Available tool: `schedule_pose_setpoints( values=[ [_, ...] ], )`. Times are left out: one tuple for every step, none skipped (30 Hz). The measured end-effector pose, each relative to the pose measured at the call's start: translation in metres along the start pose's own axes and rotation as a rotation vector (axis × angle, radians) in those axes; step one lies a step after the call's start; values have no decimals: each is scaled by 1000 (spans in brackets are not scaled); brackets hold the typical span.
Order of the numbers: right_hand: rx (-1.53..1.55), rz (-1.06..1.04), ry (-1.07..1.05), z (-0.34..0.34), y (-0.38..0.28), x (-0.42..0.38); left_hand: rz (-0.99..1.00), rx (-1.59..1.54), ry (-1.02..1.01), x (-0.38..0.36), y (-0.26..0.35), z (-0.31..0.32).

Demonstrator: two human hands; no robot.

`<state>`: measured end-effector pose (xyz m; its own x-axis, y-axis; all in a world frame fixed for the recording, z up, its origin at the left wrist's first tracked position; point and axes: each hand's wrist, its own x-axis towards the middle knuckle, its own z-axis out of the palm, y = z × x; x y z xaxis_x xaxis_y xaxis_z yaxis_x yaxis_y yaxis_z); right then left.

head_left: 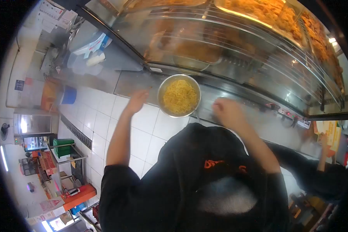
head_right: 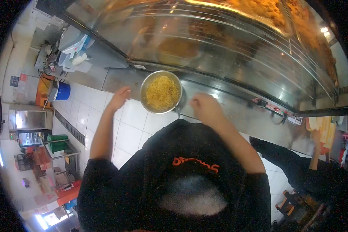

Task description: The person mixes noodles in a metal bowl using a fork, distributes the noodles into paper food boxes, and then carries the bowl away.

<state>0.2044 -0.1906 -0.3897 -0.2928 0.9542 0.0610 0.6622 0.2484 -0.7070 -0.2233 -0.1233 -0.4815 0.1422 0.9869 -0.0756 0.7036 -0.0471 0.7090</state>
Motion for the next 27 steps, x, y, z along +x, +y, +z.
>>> schedule_pose_setpoints(
  values=[
    [-3,80,-170,11,-20,13,49,-11,11,9,-4,14],
    [-10,95,-175,28,-33,20,98,-22,22,19,-8,29],
    [-95,116,-218,48,-39,27,-51,-258,-15,26,16,37],
    [-182,141,-261,61,-39,32,-202,-495,-59,31,31,41],
    [-193,163,-266,70,-35,35,-204,-511,-78,35,31,44],
    [-206,208,-276,75,-34,39,-218,-548,-106,39,32,46],
    [-220,255,-289,78,-32,41,-235,-586,-135,42,31,48],
    [-232,284,-296,77,-29,40,-239,-605,-162,43,30,49],
    [-270,309,-268,72,-30,40,-251,-629,-230,42,32,46],
    [-306,330,-242,66,-33,39,-265,-650,-296,39,32,43],
    [-379,278,-251,58,-33,34,-273,-663,-319,36,31,45],
    [-383,305,-261,53,-30,24,-276,-709,-328,32,30,48],
    [-457,204,-231,47,-27,14,-276,-755,-335,30,29,50],
    [-531,98,-199,40,-24,5,-278,-766,-357,27,28,50],
    [-541,118,-204,35,-20,-5,-259,-808,-340,25,26,48],
    [-581,30,-184,30,-16,-16,-242,-851,-322,23,23,49],
    [-618,-61,-164,27,-15,-27,-242,-861,-340,23,19,49],
    [-625,-46,-171,26,-15,-37,-226,-878,-345,22,16,49],
    [-665,-21,-213,26,-15,-46,-212,-894,-346,20,12,50],
    [-703,1,-253,27,-16,-54,-214,-898,-355,19,10,50],
    [-703,11,-258,28,-15,-61,-231,-921,-376,17,7,51],
    [-725,17,-283,28,-15,-67,-248,-943,-395,15,6,51],
    [-748,24,-307,28,-15,-72,-249,-948,-403,15,5,50],
    [-753,29,-308,24,-15,-76,-230,-952,-409,16,6,48],
    [-603,171,-267,20,-15,-80,-209,-957,-413,16,7,47],
    [-503,246,-231,17,-14,-82,-206,-961,-414,16,4,48],
    [-403,318,-188,13,-18,-81,-215,-994,-407,16,2,49]
  ],
)
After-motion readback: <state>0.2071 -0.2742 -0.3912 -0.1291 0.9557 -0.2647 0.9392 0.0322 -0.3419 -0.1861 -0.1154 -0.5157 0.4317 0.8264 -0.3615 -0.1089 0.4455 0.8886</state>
